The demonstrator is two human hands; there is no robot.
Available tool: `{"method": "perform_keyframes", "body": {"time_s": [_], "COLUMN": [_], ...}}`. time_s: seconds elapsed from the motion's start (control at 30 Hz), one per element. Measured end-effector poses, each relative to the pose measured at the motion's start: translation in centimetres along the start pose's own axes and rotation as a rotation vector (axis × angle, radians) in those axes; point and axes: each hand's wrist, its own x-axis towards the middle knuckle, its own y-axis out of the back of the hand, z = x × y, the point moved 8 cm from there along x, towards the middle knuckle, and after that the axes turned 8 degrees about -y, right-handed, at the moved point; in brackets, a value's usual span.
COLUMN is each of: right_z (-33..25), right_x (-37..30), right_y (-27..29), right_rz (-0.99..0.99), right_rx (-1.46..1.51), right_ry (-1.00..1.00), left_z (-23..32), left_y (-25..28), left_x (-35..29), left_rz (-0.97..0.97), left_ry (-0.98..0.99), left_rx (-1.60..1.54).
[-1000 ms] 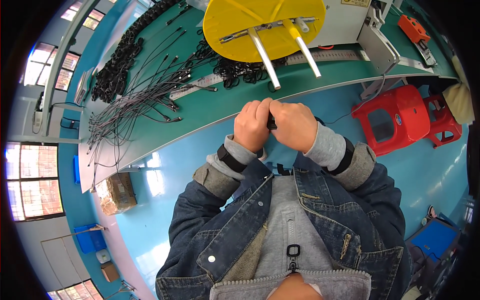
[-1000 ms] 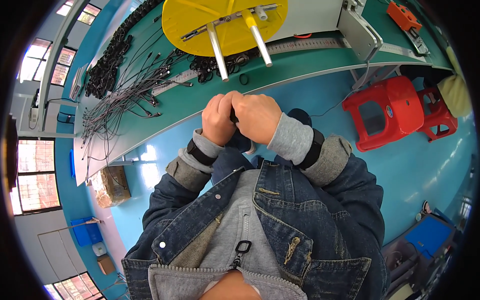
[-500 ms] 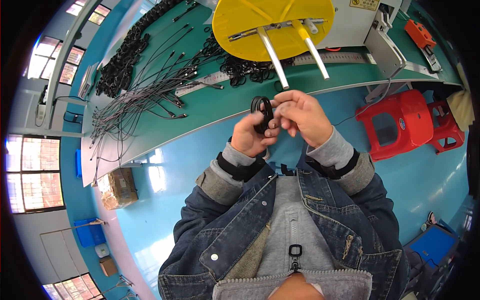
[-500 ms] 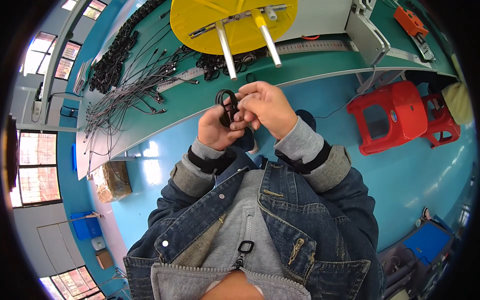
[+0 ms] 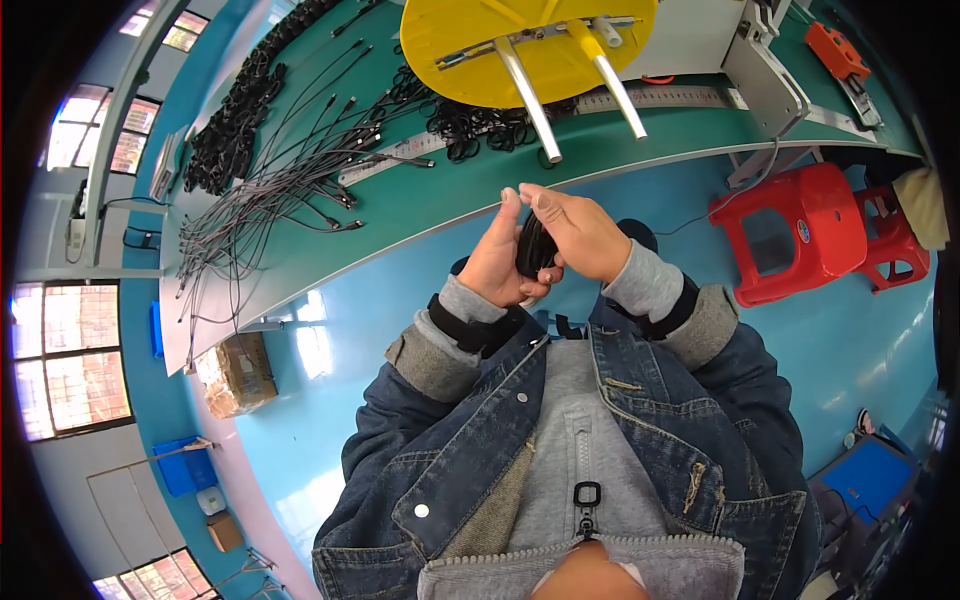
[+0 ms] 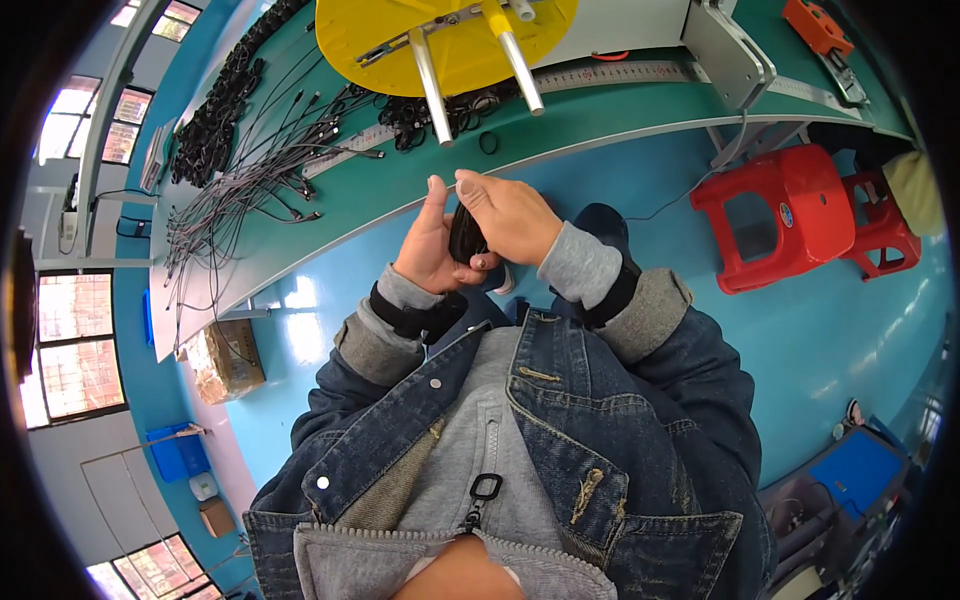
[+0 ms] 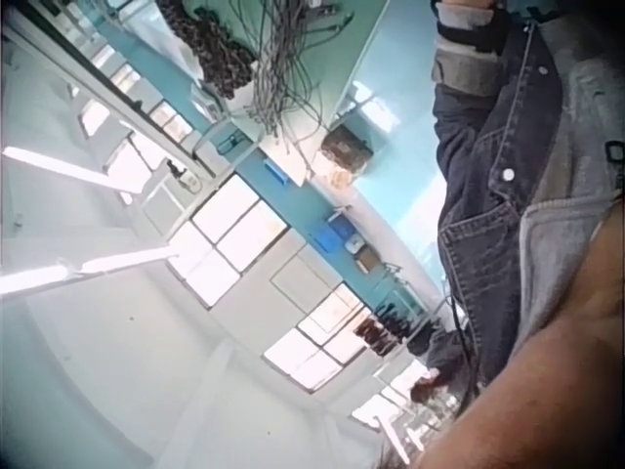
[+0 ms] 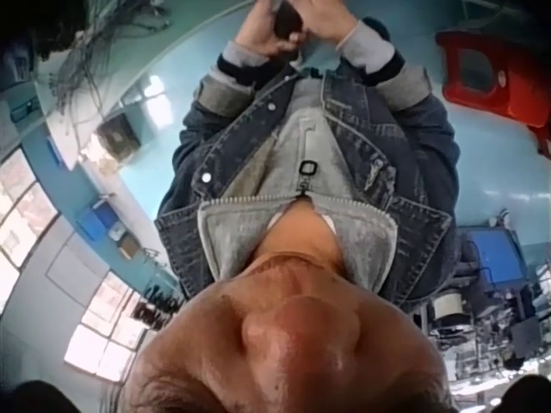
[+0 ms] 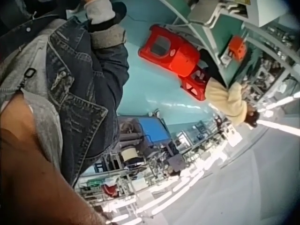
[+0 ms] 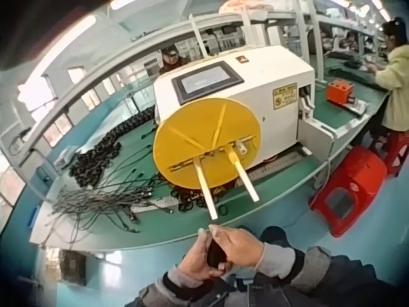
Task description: The person picks up a cable, winds it around the metal rods of a machine, and removes the coiled cable. They then secure the coil with a rubber band and place the finished item onto a pile.
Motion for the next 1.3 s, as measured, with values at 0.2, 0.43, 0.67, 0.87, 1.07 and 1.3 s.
{"method": "perform_keyframes", "body": {"time_s": [0.2, 0.43, 0.67, 0.87, 1.07, 1.3], "right_z": [3.0, 4.4, 10.1, 11.2, 12.2, 11.6], "right_x": [1.4, 0.2, -4.7, -6.0, -5.8, -4.8], "right_y": [0.9, 1.5, 2.1, 0.4, 0.5, 0.3], "right_rz": [-0.194, -0.215, -0.213, -0.259, -0.214, -0.236], "right_rx": [0.452, 0.404, 0.356, 0.355, 0.364, 0.275], "right_ry": [-0.438, -0.433, -0.597, -0.668, -0.682, -0.652], "left_z": [1.2, 2.4, 8.6, 37.7, 34.8, 30.8], "left_y": [-0.7, 4.2, 10.0, 20.8, 30.3, 27.1], "left_x": [-0.2, -2.0, -5.7, -18.1, -15.3, -13.7], "left_rz": [-0.113, 0.131, 0.363, 0.813, 1.185, 1.18], "left_ry": [-0.133, -0.327, -0.55, -1.109, -0.139, -0.253], "left_rx": [0.088, 0.261, 0.176, 0.484, 1.829, 2.007]}}
